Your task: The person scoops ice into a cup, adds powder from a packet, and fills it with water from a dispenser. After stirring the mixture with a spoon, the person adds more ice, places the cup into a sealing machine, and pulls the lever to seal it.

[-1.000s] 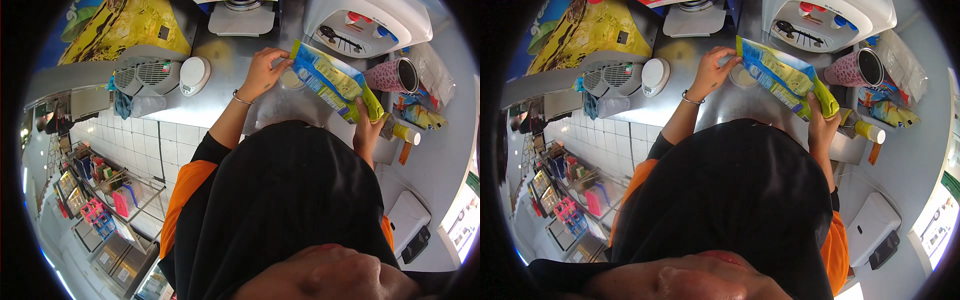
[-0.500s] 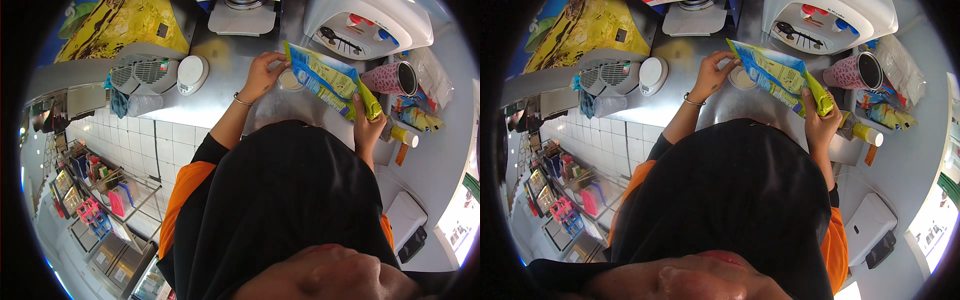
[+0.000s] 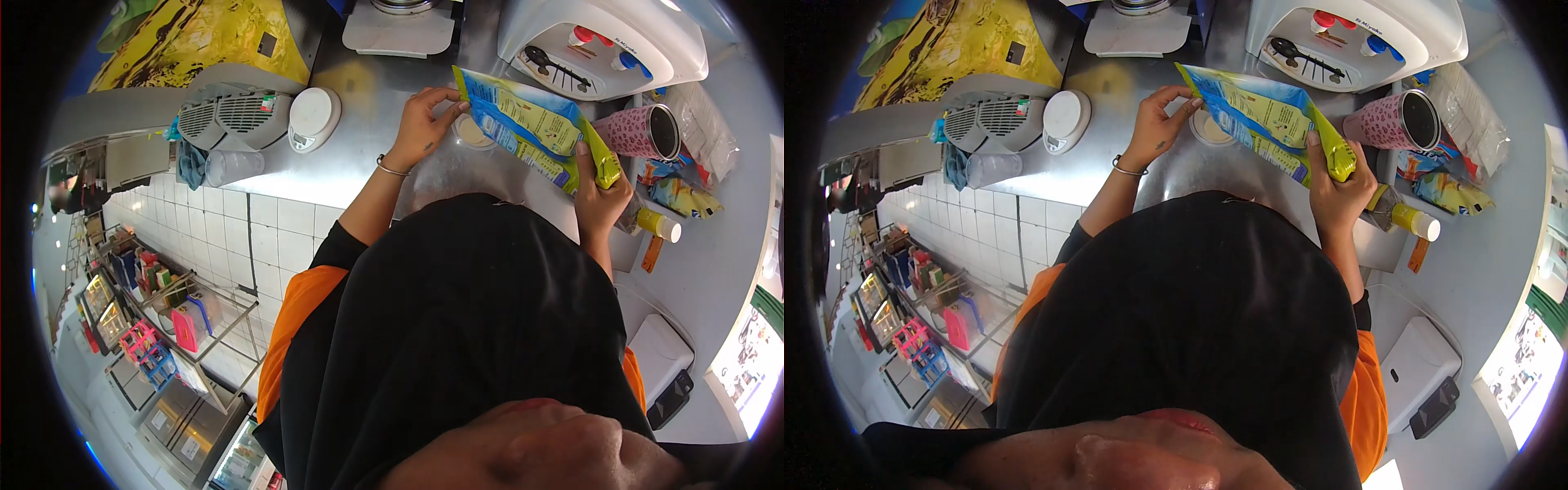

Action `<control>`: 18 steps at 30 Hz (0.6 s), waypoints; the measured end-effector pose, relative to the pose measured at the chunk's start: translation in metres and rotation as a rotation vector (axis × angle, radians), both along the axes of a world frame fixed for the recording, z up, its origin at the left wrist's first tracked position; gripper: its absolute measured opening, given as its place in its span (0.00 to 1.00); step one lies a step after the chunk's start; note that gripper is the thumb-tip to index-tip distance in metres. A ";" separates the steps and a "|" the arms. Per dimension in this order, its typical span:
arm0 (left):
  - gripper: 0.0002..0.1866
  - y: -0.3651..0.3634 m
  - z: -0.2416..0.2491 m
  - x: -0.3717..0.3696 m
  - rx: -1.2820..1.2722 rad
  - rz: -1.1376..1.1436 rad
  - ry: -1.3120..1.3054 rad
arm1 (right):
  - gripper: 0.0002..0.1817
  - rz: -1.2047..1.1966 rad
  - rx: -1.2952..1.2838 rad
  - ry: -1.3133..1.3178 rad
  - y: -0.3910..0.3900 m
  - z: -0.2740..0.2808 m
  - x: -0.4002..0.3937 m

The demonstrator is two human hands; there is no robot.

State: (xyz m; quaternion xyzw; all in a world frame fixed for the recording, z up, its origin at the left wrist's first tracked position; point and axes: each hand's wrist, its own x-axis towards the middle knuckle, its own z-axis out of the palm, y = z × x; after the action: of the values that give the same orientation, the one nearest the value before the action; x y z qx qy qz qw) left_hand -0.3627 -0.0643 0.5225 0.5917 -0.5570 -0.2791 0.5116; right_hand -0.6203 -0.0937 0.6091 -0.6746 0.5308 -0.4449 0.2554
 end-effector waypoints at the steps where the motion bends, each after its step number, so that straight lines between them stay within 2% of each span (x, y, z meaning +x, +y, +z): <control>1: 0.07 0.000 0.000 0.001 0.007 -0.014 -0.032 | 0.13 -0.006 -0.013 0.004 -0.001 -0.001 0.001; 6: 0.07 0.002 0.000 0.002 0.054 -0.023 -0.054 | 0.13 0.001 -0.067 0.019 -0.006 0.000 0.003; 11: 0.07 0.001 -0.005 0.001 0.025 -0.003 -0.023 | 0.12 -0.006 -0.127 0.216 -0.009 0.000 0.001; 18: 0.08 0.003 -0.005 0.000 0.043 0.013 -0.013 | 0.12 0.029 -0.180 0.211 -0.012 0.000 0.002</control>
State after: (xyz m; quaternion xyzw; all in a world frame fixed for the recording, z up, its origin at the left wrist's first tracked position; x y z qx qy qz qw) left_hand -0.3630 -0.0616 0.5178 0.6078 -0.5504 -0.2838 0.4971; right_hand -0.6182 -0.1060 0.6089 -0.7452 0.5030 -0.4138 0.1431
